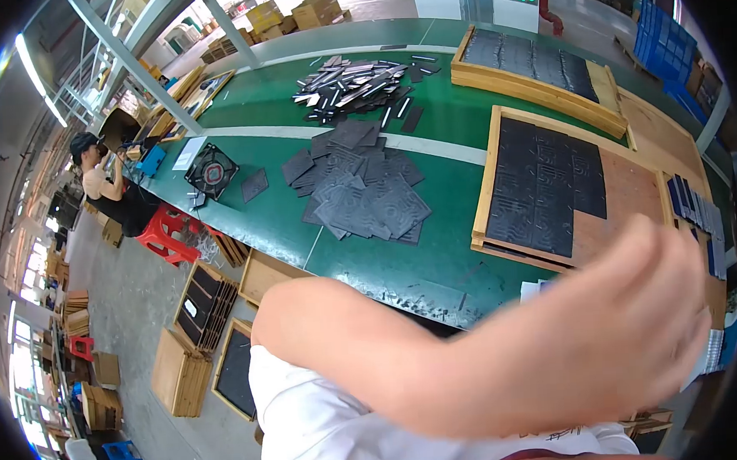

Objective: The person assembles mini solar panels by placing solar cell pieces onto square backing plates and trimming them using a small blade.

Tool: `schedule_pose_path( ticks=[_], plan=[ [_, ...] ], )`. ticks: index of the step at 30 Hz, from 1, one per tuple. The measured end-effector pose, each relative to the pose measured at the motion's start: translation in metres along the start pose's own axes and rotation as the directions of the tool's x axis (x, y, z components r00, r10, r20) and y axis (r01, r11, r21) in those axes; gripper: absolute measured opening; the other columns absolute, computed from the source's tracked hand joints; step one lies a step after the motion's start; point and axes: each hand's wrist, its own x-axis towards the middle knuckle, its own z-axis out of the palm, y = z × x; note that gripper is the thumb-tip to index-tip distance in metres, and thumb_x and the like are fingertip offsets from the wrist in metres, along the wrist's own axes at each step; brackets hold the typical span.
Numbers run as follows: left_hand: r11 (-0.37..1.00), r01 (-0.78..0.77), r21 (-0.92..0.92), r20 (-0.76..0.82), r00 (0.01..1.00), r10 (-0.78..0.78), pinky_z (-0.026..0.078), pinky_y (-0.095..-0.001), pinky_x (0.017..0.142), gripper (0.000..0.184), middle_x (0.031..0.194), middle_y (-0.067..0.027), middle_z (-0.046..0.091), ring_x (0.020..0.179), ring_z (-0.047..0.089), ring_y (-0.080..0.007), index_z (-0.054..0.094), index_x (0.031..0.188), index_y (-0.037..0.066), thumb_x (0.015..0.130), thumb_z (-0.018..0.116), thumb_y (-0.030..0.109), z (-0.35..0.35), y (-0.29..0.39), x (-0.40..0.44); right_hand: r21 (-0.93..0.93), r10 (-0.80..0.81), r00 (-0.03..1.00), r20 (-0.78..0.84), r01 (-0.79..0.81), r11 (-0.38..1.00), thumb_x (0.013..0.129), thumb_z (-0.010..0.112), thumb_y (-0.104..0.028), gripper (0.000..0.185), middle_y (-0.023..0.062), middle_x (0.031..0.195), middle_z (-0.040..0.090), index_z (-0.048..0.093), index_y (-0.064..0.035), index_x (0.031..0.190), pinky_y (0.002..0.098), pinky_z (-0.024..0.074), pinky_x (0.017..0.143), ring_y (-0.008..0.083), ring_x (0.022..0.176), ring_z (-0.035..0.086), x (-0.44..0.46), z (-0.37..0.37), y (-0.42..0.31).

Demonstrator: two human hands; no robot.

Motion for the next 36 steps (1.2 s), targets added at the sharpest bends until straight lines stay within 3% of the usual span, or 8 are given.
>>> schedule_pose_path(
  ticks=[2, 3, 6, 9, 13, 19, 31, 36],
  plan=[
    [0.957, 0.091, -0.277, 0.086, 0.994, -0.069, 0.046, -0.0479, 0.095, 0.052, 0.114, -0.0243, 0.061, 0.109, 0.056, -0.0407, 0.059, 0.118, 0.0, 0.072, 0.068, 0.022, 0.026, -0.025, -0.014, -0.023, -0.021, 1.0, 0.004, 0.021, 1.0, 0.084, 0.066, -0.007, 0.013, 0.0092, 0.088, 0.06, 0.063, 0.0021, 0.094, 0.0349, 0.047, 0.074, 0.0233, 0.078, 0.057, 0.008, 0.002, -0.009],
    [0.905, 0.141, -0.401, 0.137, 0.986, -0.092, 0.046, -0.0476, 0.095, 0.057, 0.117, -0.0254, 0.059, 0.11, 0.056, -0.0414, 0.058, 0.121, 0.0, 0.07, 0.07, 0.023, 0.039, -0.041, -0.022, 0.133, 0.061, 0.998, -0.021, -0.058, 0.989, 0.081, 0.065, 0.009, 0.012, 0.012, 0.084, 0.06, 0.064, 0.003, 0.092, 0.0311, 0.0466, 0.067, 0.0236, 0.073, 0.057, 0.017, 0.001, -0.03],
    [0.892, 0.335, -0.303, 0.122, 0.942, -0.312, 0.042, -0.0449, 0.105, 0.08, 0.128, -0.0226, 0.055, 0.12, 0.052, -0.0393, 0.047, 0.14, 0.003, 0.065, 0.069, 0.021, 0.084, -0.135, -0.086, 0.159, 0.089, 0.996, -0.009, -0.086, 0.983, 0.082, 0.062, 0.01, 0.012, 0.0128, 0.085, 0.059, 0.062, 0.0032, 0.093, 0.0312, 0.0461, 0.068, 0.0246, 0.074, 0.058, 0.017, 0.004, -0.032],
    [0.506, 0.787, -0.354, 0.091, 0.567, -0.818, 0.047, -0.0384, 0.098, 0.071, 0.121, -0.0159, 0.06, 0.108, 0.06, -0.0257, 0.041, 0.143, 0.002, 0.082, 0.071, 0.02, 0.137, -0.259, -0.19, 0.156, 0.097, 0.995, 0.026, -0.1, 0.983, 0.081, 0.061, 0.01, 0.014, 0.0129, 0.085, 0.058, 0.062, 0.0029, 0.092, 0.0305, 0.0457, 0.068, 0.0249, 0.074, 0.057, 0.016, 0.004, -0.029],
    [0.293, 0.83, -0.474, -0.028, 0.319, -0.947, 0.048, -0.0359, 0.091, 0.07, 0.116, -0.0172, 0.062, 0.103, 0.06, -0.0226, 0.034, 0.148, 0.003, 0.091, 0.068, 0.028, 0.179, -0.358, -0.286, 0.146, 0.084, 0.995, 0.048, -0.09, 0.985, 0.078, 0.061, 0.01, 0.016, 0.0128, 0.083, 0.057, 0.061, 0.0026, 0.092, 0.0299, 0.0454, 0.068, 0.0245, 0.073, 0.057, 0.019, 0.009, -0.025],
    [0.358, 0.905, -0.231, 0.038, 0.376, -0.926, 0.047, -0.0403, 0.095, 0.08, 0.118, -0.0171, 0.061, 0.108, 0.061, -0.0311, 0.039, 0.147, 0.008, 0.08, 0.073, 0.036, 0.213, -0.35, -0.283, 0.12, 0.106, 0.993, 0.057, -0.112, 0.986, 0.079, 0.06, 0.01, 0.015, 0.0125, 0.082, 0.057, 0.06, 0.0027, 0.092, 0.0293, 0.0454, 0.068, 0.023, 0.072, 0.057, 0.021, 0.009, -0.025],
    [0.567, 0.745, -0.35, 0.045, 0.618, -0.785, 0.045, -0.0441, 0.1, 0.081, 0.123, -0.0214, 0.058, 0.116, 0.058, -0.0365, 0.038, 0.146, 0.006, 0.078, 0.073, 0.032, 0.202, -0.261, -0.219, 0.109, 0.09, 0.995, 0.046, -0.094, 0.99, 0.088, 0.066, 0.003, 0.007, 0.0116, 0.085, 0.057, 0.061, 0.0024, 0.093, 0.0287, 0.0442, 0.069, 0.0221, 0.075, 0.056, 0.02, 0.006, -0.023],
    [0.414, 0.883, -0.221, -0.278, 0.35, -0.894, 0.044, -0.0411, 0.1, 0.07, 0.119, -0.021, 0.056, 0.111, 0.056, -0.0311, 0.04, 0.143, -0.003, 0.088, 0.069, 0.03, 0.142, -0.32, -0.341, 0.108, 0.089, 0.996, 0.004, -0.089, 0.99, 0.088, 0.066, 0.002, 0.007, 0.0114, 0.087, 0.058, 0.062, 0.002, 0.094, 0.0284, 0.0445, 0.07, 0.0221, 0.077, 0.057, 0.016, -0.001, -0.022]
  ],
)
